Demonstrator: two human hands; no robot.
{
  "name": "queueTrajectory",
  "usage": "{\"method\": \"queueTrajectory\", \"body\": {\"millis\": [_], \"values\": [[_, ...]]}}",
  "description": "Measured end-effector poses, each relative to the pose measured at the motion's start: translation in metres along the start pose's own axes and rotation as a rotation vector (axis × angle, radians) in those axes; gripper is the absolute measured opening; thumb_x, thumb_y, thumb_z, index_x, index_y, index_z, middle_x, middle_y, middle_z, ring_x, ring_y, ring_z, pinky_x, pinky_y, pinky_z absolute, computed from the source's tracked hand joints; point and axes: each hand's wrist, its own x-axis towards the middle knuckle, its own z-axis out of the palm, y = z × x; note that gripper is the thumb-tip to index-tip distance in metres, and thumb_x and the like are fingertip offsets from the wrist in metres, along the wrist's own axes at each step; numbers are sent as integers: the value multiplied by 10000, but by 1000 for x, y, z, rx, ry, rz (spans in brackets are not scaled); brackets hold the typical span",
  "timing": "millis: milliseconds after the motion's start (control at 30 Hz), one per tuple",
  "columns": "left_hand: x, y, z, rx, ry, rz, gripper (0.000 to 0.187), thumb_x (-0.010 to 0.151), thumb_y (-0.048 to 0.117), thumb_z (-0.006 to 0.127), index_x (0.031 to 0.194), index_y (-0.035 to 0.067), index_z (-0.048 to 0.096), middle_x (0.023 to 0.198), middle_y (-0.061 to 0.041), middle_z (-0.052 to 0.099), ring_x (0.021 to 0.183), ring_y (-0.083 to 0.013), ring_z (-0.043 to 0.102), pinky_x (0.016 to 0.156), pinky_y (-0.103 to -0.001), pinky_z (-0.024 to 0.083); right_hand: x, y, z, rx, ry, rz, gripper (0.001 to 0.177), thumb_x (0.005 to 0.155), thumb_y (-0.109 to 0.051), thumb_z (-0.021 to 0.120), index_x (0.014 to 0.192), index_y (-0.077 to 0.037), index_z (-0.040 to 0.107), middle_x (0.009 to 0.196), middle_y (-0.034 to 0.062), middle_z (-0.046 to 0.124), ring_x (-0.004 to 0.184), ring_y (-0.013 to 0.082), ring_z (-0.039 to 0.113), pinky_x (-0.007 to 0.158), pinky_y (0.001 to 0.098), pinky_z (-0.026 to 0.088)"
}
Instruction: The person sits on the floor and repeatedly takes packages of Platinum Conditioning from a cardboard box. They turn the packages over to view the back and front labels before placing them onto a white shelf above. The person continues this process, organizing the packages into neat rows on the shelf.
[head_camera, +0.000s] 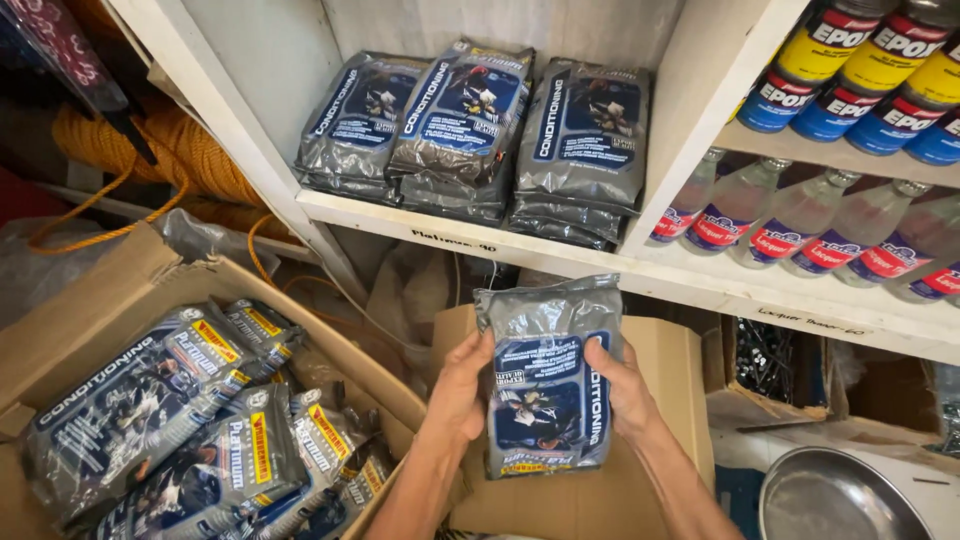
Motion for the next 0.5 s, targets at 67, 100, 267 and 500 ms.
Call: {"method": "queueTrajectory", "body": {"millis": [67, 100, 267, 500], "values": [[2, -1, -4, -12, -16, 9, 370, 993, 272, 653, 1250, 5, 648, 1121, -87, 736, 990, -186, 691, 895, -360, 560, 1, 0, 0, -20, -1, -5, 583, 877, -407, 738, 1267, 8, 617, 1082, 106, 741, 942, 209, 725, 834, 375, 592], [2, -1, -7, -20, -34, 19, 356, 1007, 246, 662, 1263, -1, 650, 1138, -96, 726, 1000, -196, 681, 903, -367, 552, 2, 0, 0, -37, -3, -12, 589, 877, -437, 727, 1245, 12, 626, 1062, 110, 748, 926, 209, 730, 815, 373, 597], [1, 15, 9, 17, -21, -13, 378, 998, 271, 615, 1274, 17, 659, 1174, -96, 727, 1033, -201, 686, 928, -371, 549, 2, -1, 3, -48, 19, -35, 587, 869, -445, 744, 1228, 6, 632, 1047, 95, 741, 907, 193, 718, 803, 355, 582], [16, 15, 10, -98, -5, -98, 460, 1025, 349, 493, 1294, 1, 630, 1244, -162, 700, 1091, -285, 682, 964, -435, 548, -2, -18, 13, -150, -24, -109, 563, 858, -379, 788, 1246, 6, 653, 1073, 83, 736, 954, 182, 693, 860, 346, 550]]}}
